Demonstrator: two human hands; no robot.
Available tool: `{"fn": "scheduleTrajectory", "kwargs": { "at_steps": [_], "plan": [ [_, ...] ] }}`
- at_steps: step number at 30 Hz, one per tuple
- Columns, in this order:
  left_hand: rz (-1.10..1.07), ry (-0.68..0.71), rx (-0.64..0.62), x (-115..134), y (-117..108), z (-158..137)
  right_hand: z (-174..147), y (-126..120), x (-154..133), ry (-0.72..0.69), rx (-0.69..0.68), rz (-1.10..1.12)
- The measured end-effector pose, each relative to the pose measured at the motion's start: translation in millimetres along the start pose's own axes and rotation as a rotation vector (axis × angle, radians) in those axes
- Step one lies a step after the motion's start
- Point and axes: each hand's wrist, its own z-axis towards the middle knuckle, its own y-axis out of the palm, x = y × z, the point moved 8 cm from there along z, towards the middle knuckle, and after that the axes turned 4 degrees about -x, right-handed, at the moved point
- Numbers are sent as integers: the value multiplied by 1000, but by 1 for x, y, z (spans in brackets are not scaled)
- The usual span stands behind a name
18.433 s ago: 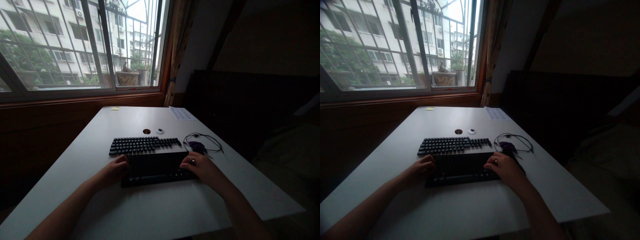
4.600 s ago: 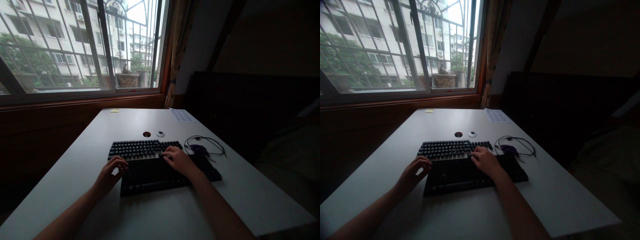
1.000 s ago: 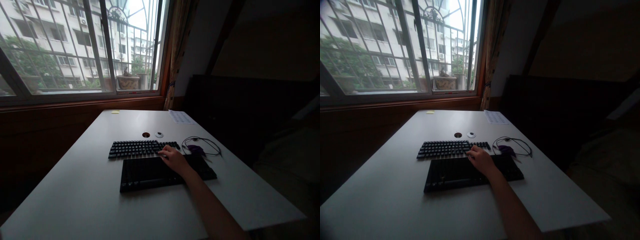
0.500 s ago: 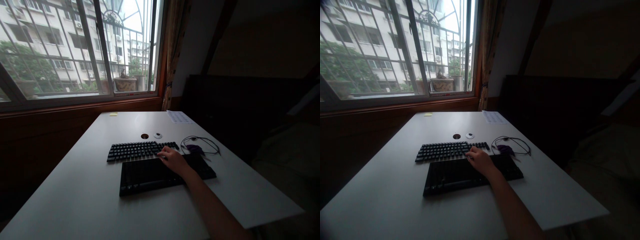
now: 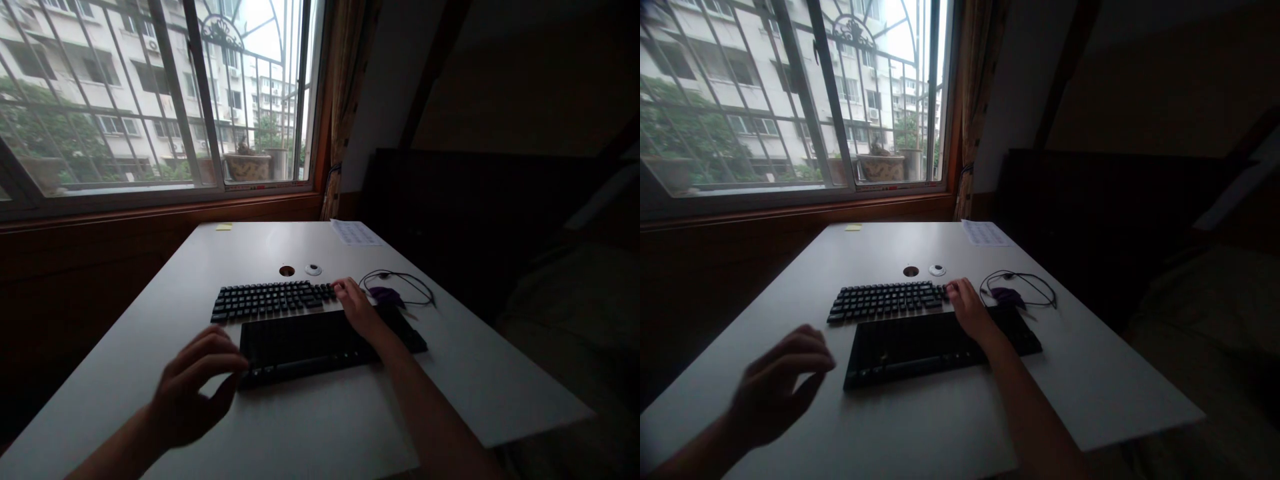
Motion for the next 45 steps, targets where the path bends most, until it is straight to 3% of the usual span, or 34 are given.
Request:
{"fn": "scheduleTrajectory", "kwargs": {
  "at_steps": [3,8,12,16,22,26,29,33,37,41,45],
  "plan": [
    [-46,3,-130,-18,43,3,-3,7,-12,4,-107,-17],
    [-27,6,-161,-40,80,-6,-32,57,-69,-121,-399,-289],
    [14,57,-200,-41,84,-18,-56,94,-102,-225,-491,-387],
    [14,54,-213,-41,83,-21,-63,112,-116,-350,-512,-439],
    [-14,13,-237,-48,84,-19,-59,115,-119,-376,-496,-428],
    [-32,72,-262,-44,85,-20,-61,111,-122,-390,-534,-396],
    [-23,68,-259,-44,82,-19,-60,100,-117,-332,-527,-306],
    [-44,-78,-204,-57,69,-19,-54,76,-104,-221,-437,-136],
    [-90,-156,-208,-66,61,-21,-54,57,-90,-55,-317,221],
    [-160,-152,-288,-61,65,-24,-64,60,-83,127,-269,658],
    [-204,-90,-340,-50,71,-23,-70,68,-91,96,-258,830]
  ]
}}
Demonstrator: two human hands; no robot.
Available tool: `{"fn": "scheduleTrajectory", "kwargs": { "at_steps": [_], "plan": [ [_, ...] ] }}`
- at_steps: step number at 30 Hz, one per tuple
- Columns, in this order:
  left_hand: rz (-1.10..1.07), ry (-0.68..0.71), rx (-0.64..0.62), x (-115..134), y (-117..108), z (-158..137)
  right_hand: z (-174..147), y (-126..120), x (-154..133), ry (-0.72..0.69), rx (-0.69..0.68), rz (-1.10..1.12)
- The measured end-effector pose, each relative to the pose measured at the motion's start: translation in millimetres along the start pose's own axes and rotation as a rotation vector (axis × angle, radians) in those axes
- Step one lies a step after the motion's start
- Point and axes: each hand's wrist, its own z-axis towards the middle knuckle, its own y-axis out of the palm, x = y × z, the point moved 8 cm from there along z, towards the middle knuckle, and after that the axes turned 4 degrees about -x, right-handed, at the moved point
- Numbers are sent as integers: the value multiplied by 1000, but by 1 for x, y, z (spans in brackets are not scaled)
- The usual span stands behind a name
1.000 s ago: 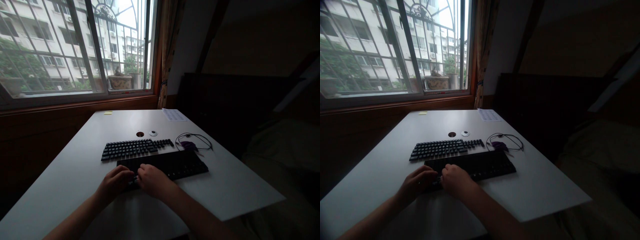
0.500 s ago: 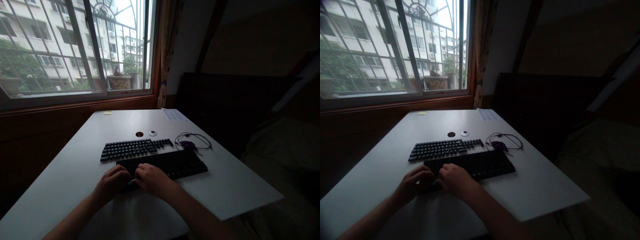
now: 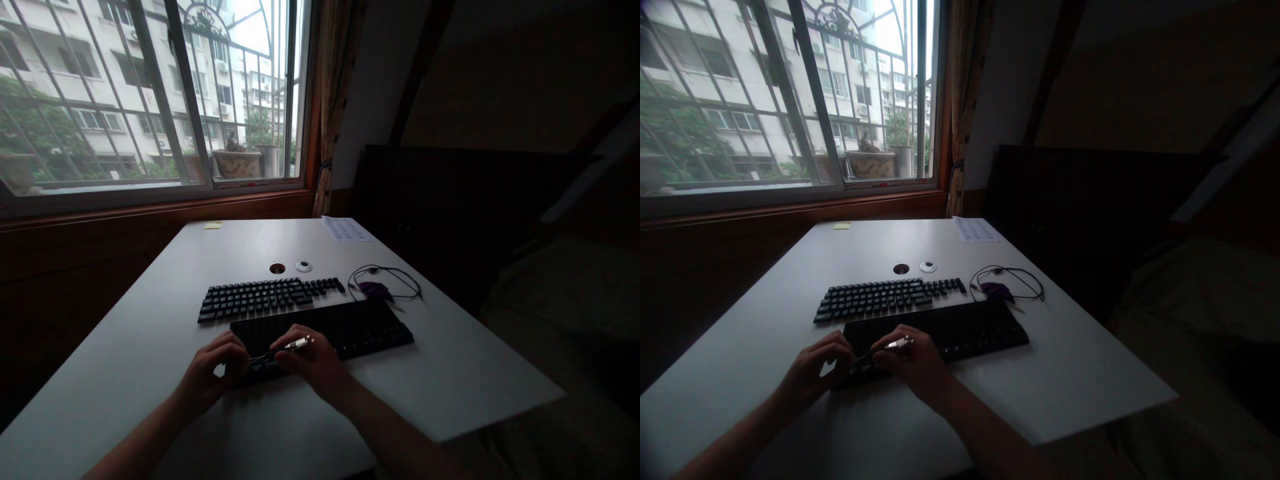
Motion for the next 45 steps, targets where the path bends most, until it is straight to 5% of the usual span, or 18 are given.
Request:
{"fn": "scheduleTrajectory", "kwargs": {
  "at_steps": [7,16,20,45],
  "plan": [
    [61,39,-48,-8,7,1,0,-19,-1,-36,118,-123],
    [223,-8,-312,-12,25,-3,-54,-160,-17,-4,586,-869],
    [261,-4,-320,-14,28,-4,-69,-195,-1,133,569,-969],
    [234,-38,-278,-20,29,-5,-57,-185,21,331,282,-1145]
  ]
}}
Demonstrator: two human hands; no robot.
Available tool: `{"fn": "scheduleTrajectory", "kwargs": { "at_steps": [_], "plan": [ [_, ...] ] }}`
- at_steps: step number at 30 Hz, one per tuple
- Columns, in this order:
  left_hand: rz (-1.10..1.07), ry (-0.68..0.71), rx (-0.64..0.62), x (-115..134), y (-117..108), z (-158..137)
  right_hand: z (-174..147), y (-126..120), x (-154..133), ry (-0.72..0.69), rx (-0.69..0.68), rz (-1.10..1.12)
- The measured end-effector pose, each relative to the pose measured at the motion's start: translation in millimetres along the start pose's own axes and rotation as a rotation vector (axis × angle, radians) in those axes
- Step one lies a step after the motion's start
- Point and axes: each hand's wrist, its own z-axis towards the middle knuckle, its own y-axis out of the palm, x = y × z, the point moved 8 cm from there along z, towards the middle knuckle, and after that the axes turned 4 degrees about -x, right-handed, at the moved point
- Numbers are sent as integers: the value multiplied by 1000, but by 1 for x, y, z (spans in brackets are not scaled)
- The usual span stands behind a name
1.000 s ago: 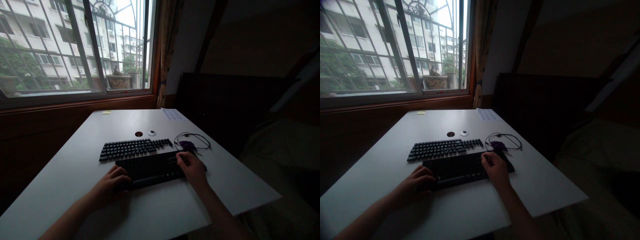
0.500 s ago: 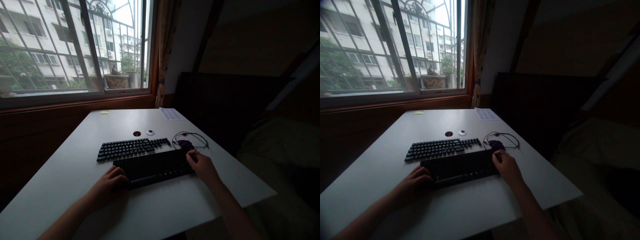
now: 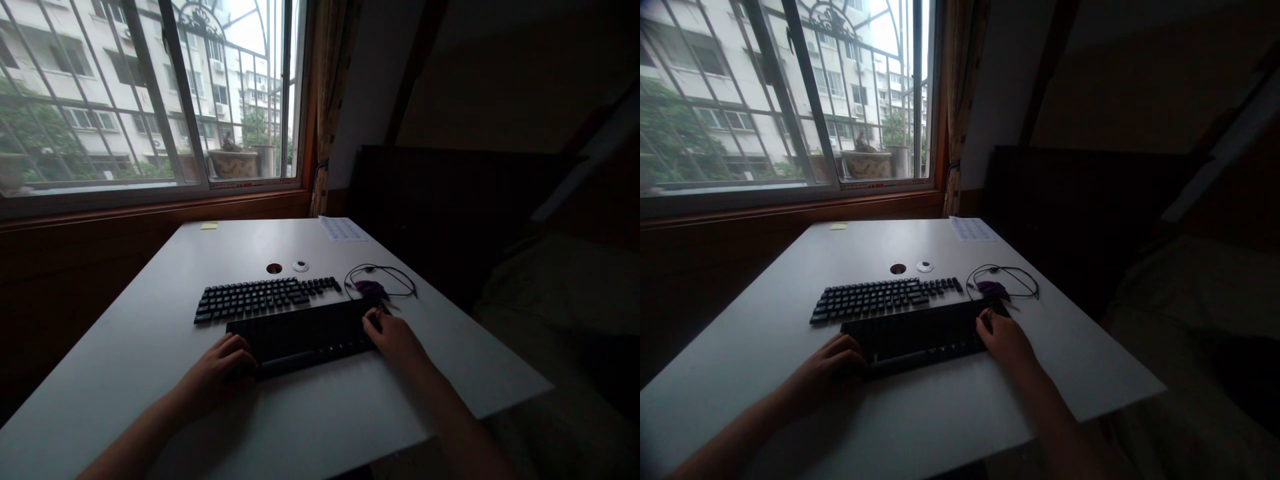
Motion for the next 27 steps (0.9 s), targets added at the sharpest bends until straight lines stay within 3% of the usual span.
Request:
{"fn": "scheduleTrajectory", "kwargs": {
  "at_steps": [7,18,23,27],
  "plan": [
    [-5,0,-4,2,-2,1,7,8,18,76,-35,93],
    [-43,23,20,-2,-1,1,4,8,16,51,-44,287],
    [-41,21,22,1,-3,2,7,11,27,141,-58,360],
    [-23,7,7,0,-2,2,7,11,28,134,-31,400]
  ]
}}
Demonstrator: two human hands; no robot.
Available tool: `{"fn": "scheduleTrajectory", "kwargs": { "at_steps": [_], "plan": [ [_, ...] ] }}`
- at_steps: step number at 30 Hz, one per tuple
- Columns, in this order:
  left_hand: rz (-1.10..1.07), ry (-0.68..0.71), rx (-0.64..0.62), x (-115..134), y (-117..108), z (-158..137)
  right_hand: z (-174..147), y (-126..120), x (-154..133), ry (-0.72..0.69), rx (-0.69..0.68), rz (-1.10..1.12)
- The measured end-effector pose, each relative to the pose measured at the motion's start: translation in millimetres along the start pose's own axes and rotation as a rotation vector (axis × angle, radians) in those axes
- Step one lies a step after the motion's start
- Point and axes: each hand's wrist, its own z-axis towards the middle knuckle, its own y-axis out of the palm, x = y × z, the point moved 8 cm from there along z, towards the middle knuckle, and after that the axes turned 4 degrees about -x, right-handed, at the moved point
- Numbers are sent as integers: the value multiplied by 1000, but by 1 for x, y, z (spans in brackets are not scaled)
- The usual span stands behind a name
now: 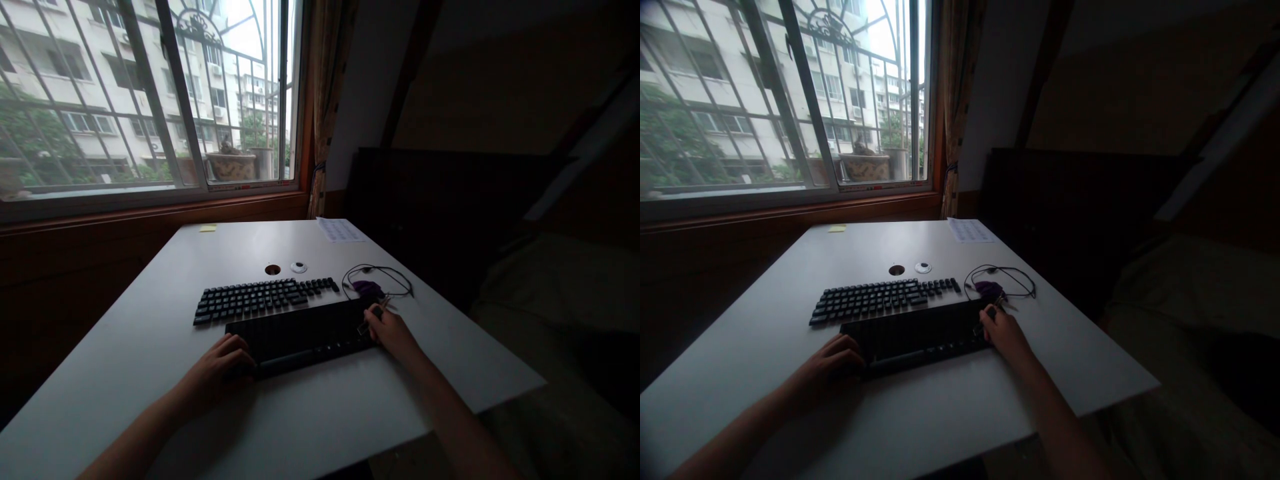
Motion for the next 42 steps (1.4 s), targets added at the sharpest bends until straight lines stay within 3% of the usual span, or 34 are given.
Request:
{"fn": "scheduleTrajectory", "kwargs": {
  "at_steps": [6,11,15,19,24,29,34,42],
  "plan": [
    [0,24,13,-4,2,-2,-4,-5,1,-7,99,5],
    [8,9,24,-3,-1,-2,-5,-7,-8,-14,108,37],
    [16,-8,121,-2,-10,0,-1,-2,-26,-45,67,80],
    [14,-44,237,0,-21,6,6,15,-53,-66,4,222],
    [-59,-119,170,3,-27,30,15,55,-90,-98,-126,500],
    [-223,-192,137,-6,-21,58,21,94,-117,-95,-222,683],
    [-483,-286,170,-15,-2,67,17,125,-125,-86,-307,777],
    [-909,-346,205,-29,18,58,3,137,-129,-112,-381,828]
  ]
}}
